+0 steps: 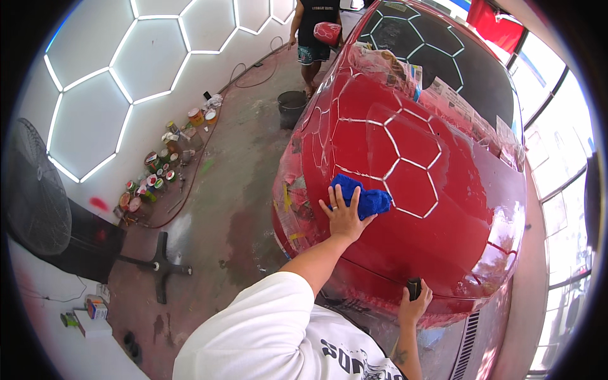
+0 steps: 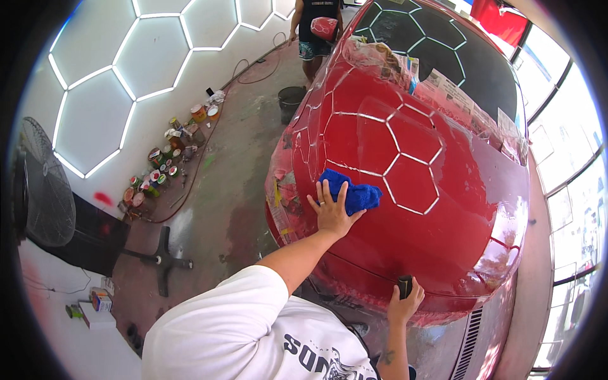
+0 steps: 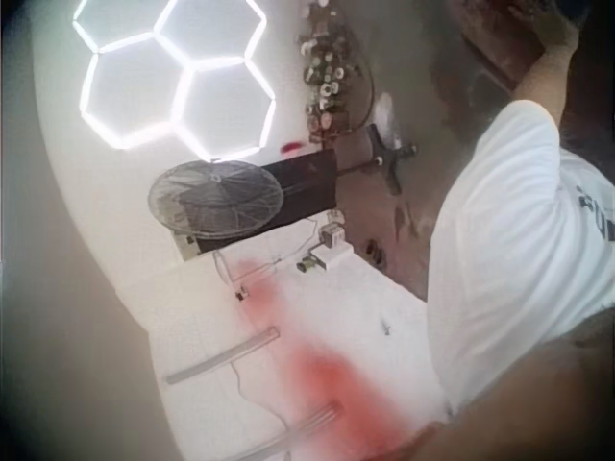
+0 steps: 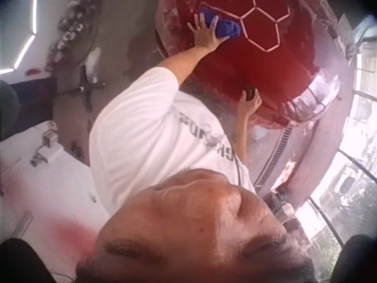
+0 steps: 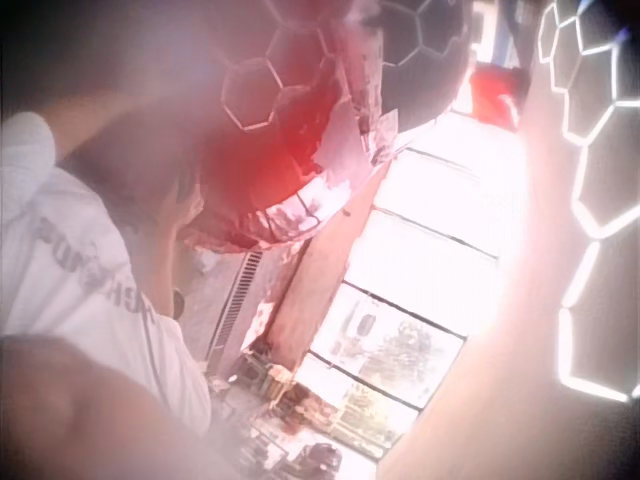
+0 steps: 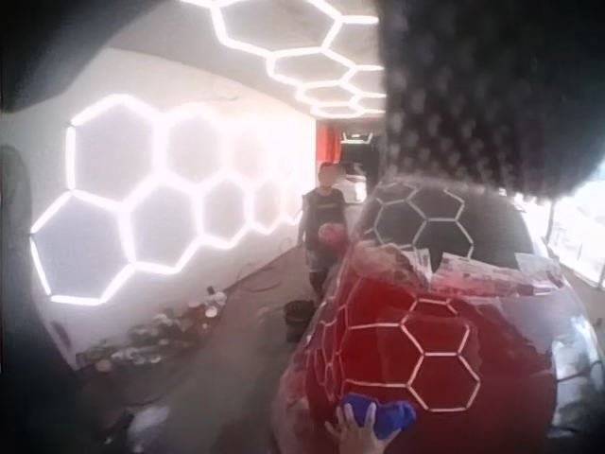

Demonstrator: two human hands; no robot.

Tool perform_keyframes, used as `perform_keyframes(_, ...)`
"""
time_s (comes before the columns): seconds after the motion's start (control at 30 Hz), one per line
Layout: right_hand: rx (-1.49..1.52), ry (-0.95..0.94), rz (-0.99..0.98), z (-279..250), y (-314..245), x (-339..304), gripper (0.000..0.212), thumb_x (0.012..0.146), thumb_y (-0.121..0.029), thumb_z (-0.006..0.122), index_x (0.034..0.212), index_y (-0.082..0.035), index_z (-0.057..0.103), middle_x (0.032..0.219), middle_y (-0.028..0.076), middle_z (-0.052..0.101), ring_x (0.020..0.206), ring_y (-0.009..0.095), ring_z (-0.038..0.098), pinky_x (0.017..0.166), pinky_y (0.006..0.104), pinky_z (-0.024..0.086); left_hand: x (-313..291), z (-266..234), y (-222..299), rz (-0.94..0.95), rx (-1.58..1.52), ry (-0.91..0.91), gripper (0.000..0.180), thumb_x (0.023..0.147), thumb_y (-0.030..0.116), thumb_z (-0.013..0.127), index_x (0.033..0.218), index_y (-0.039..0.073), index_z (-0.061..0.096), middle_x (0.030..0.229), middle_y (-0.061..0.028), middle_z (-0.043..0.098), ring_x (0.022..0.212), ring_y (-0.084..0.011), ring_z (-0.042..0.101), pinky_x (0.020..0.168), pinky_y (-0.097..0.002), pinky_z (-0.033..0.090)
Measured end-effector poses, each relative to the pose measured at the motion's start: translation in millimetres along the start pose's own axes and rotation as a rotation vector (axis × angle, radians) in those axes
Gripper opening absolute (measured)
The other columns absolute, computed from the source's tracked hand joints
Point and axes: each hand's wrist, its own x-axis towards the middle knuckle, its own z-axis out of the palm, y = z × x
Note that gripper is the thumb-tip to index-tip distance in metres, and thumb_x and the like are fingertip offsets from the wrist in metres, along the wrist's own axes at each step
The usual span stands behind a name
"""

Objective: The person wipes the hood of a red car with a blue cloth and a black sponge, repeatedly dipping the cloth into a bucket of water. The hood is partially covered with protective plastic and newspaper. Another person is visible in the background working on the car's side.

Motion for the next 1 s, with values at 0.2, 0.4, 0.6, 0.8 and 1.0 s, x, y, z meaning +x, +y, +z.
perform_keyframes(0.2,-0.076,0.0,0.267,-43.7,50.4,-106.0,0.065,0.088,-0.01,0.089,0.146,-0.001,0.063,0.134,0.023,0.066,0.128,0.044,0.061,0.113,0.0546,0.049,188.6,-77.1,39.1,0.005,-0.037,-0.448,0.14,0.08,0.062,0.095,0.184,0.032,0.006,0.187,-0.0331,0.001,0.172,-0.0582,-0.005,0.131,-0.0823,0.008)
perform_keyframes(0.4,-0.191,-0.124,0.458,-69.4,114.7,-212.0,0.063,0.087,-0.013,0.091,0.142,0.0,0.064,0.128,0.023,0.069,0.12,0.042,0.067,0.108,0.0504,0.053,104.2,-131.1,-53.4,-0.006,-0.897,-0.466,0.058,0.102,0.048,0.082,0.142,0.009,0.068,0.135,-0.0136,0.073,0.124,-0.0282,0.071,0.109,-0.0418,0.056)
perform_keyframes(0.6,-0.164,-0.539,0.529,-84.6,164.5,-258.6,0.06,0.086,-0.019,0.092,0.136,0.003,0.068,0.124,0.026,0.075,0.115,0.043,0.073,0.103,0.051,0.057,-127.8,-146.0,-210.8,-1.094,-0.951,-0.622,0.057,0.098,0.054,0.086,0.129,0.009,0.07,0.119,-0.0062,0.073,0.107,-0.0227,0.07,0.102,-0.0423,0.056)
perform_keyframes(0.8,-0.008,-0.48,0.315,-63.6,156.5,-181.6,0.061,0.088,-0.02,0.092,0.139,0.004,0.069,0.118,0.021,0.078,0.103,0.034,0.076,0.095,0.0454,0.06,-218.9,-116.5,-296.1,-1.169,-0.735,-0.591,0.039,0.096,0.04,0.088,0.104,0.008,0.068,0.089,-0.0045,0.071,0.077,-0.0165,0.067,0.071,-0.0371,0.057)
perform_keyframes(1.0,0.152,-0.37,0.419,-8.9,144.4,-166.5,0.058,0.088,-0.02,0.092,0.138,0.001,0.07,0.117,0.018,0.078,0.104,0.031,0.075,0.095,0.044,0.059,-177.1,-295.9,-154.9,-1.025,-0.969,-0.787,0.032,0.11,0.024,0.074,0.086,0.015,0.054,0.071,0.0043,0.048,0.062,-0.0111,0.047,0.063,-0.0349,0.047)
